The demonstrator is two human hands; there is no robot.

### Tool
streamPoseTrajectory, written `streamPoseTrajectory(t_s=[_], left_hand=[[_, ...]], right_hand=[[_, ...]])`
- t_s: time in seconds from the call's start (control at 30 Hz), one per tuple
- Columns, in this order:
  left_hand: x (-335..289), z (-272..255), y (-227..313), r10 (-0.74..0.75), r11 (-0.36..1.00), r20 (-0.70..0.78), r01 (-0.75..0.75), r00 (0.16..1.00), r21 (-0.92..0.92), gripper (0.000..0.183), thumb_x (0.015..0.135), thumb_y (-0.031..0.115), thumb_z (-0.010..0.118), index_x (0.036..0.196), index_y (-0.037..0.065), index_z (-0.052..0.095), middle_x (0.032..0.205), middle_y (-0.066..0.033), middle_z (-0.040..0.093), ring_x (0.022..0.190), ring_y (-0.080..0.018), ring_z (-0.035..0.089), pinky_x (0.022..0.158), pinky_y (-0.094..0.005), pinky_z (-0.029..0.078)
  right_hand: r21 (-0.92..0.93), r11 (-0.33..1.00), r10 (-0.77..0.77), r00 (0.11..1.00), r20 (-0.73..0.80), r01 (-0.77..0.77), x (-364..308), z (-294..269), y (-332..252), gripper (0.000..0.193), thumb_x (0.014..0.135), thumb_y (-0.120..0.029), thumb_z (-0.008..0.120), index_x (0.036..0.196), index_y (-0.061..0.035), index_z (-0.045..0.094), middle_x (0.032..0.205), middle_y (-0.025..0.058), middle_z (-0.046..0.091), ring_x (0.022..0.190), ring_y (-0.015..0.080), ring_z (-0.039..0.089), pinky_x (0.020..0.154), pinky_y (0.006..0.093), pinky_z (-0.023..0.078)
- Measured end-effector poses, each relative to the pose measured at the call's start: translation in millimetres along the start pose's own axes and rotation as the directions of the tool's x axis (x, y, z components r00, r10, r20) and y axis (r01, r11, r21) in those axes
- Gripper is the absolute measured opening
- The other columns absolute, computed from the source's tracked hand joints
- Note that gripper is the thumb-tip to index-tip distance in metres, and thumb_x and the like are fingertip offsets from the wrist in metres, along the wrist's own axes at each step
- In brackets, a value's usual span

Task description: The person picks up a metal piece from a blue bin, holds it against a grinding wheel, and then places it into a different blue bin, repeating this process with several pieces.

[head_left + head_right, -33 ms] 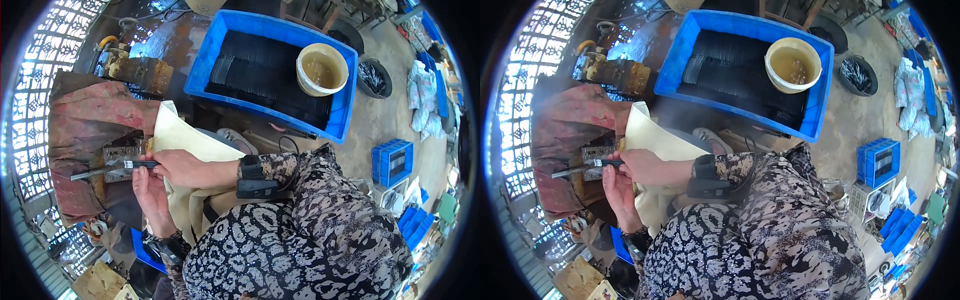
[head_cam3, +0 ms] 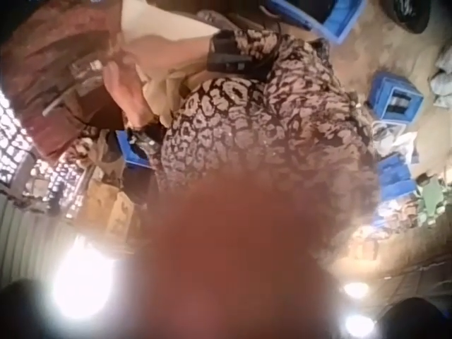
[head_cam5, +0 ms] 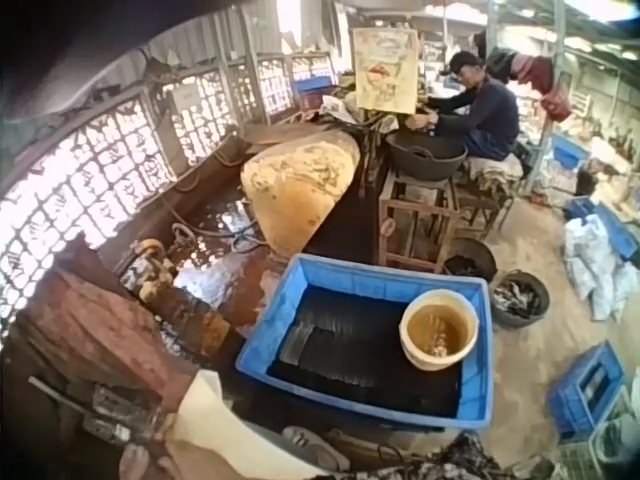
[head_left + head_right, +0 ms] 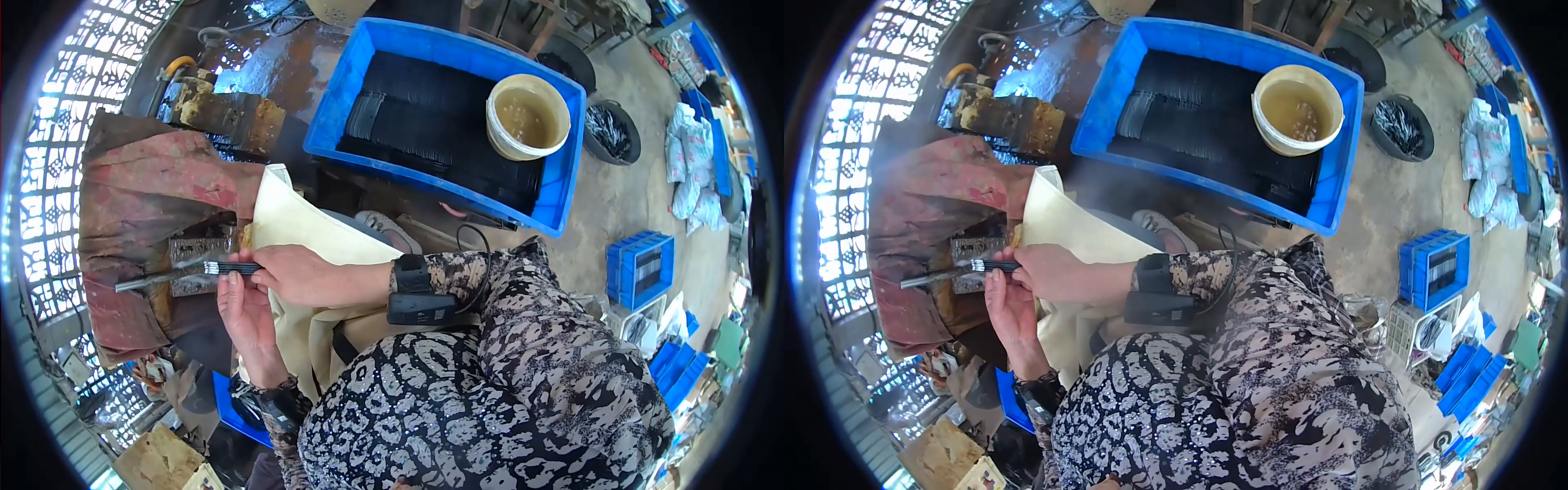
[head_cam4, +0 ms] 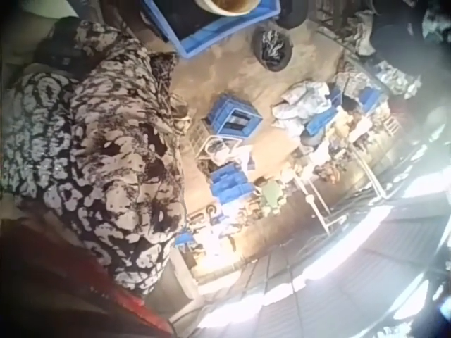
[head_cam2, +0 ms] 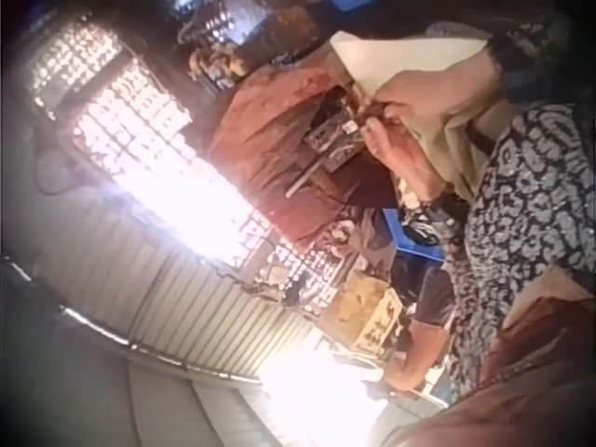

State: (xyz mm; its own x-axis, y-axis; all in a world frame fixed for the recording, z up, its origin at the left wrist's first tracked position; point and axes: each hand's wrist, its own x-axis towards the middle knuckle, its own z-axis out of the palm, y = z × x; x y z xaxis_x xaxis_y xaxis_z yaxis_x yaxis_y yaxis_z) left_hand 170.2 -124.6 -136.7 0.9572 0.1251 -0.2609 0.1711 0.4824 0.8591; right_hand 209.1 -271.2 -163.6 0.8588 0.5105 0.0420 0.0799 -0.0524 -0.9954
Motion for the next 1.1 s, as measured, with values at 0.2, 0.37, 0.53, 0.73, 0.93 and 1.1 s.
streamPoseTrajectory(t_s=[0.2,0.37,0.53,0.73,0.93,1.1], left_hand=[[-3.5,-22.3,-3.6,0.016,0.999,-0.007,-0.016,1.000,-0.048,0.026,0.094,0.009,0.056,0.118,-0.001,0.056,0.118,-0.0133,0.060,0.108,-0.0191,0.058,0.096,-0.0330,0.045],[-10.6,-27.4,-2.9,0.062,0.995,-0.071,-0.067,0.996,-0.071,0.023,0.093,0.008,0.056,0.115,-0.001,0.058,0.116,-0.0126,0.061,0.106,-0.0186,0.058,0.094,-0.0323,0.046],[-15.7,-29.1,-3.4,0.050,0.998,-0.111,-0.053,0.993,-0.026,0.020,0.092,0.007,0.059,0.110,-0.001,0.061,0.110,-0.0093,0.063,0.098,-0.0157,0.060,0.087,-0.0284,0.049],[-27.3,-34.8,-2.2,0.072,0.997,-0.163,-0.074,0.984,-0.006,0.014,0.091,0.011,0.062,0.102,0.001,0.064,0.096,-0.0032,0.066,0.083,-0.0095,0.061,0.075,-0.0236,0.048],[-36.8,-59.5,1.9,0.069,0.995,-0.070,-0.074,0.995,-0.072,0.012,0.092,0.011,0.061,0.100,0.003,0.064,0.092,-0.0016,0.066,0.079,-0.0088,0.061,0.074,-0.0238,0.048],[-39.6,-45.9,2.1,0.107,0.981,-0.198,-0.071,0.974,0.183,0.016,0.093,0.013,0.061,0.103,0.002,0.063,0.091,-0.0007,0.065,0.080,-0.0081,0.060,0.071,-0.0226,0.048]], right_hand=[[-0.029,0.999,0.040,0.992,0.118,-0.037,3.9,4.6,-7.9,0.036,0.089,-0.023,0.051,0.118,-0.0009,0.053,0.096,0.0243,0.063,0.091,0.0405,0.061,0.079,0.0477,0.047],[-0.032,0.994,0.106,0.972,0.209,-0.101,4.8,15.2,-9.9,0.042,0.090,-0.023,0.050,0.126,-0.0006,0.050,0.095,0.0244,0.063,0.089,0.0405,0.062,0.078,0.0475,0.047],[-0.064,0.993,-0.094,0.989,0.115,0.102,6.9,34.0,12.9,0.044,0.092,-0.023,0.051,0.129,0.0003,0.046,0.100,0.0266,0.063,0.092,0.0409,0.062,0.080,0.0469,0.048],[0.162,0.969,0.134,0.950,0.281,-0.185,5.8,38.3,1.7,0.036,0.094,-0.019,0.054,0.124,0.0000,0.049,0.073,0.0037,0.057,0.058,0.0113,0.056,0.052,0.0246,0.045],[0.219,0.906,0.244,0.869,0.430,-0.363,14.0,50.8,-10.8,0.027,0.094,-0.018,0.056,0.113,-0.0004,0.052,0.070,0.0009,0.054,0.055,0.0090,0.053,0.049,0.0224,0.043],[-0.163,0.895,-0.402,0.909,0.107,0.415,18.0,77.1,47.5,0.039,0.093,-0.023,0.053,0.126,-0.0034,0.047,0.079,0.0136,0.064,0.065,0.0299,0.063,0.058,0.0406,0.048]])
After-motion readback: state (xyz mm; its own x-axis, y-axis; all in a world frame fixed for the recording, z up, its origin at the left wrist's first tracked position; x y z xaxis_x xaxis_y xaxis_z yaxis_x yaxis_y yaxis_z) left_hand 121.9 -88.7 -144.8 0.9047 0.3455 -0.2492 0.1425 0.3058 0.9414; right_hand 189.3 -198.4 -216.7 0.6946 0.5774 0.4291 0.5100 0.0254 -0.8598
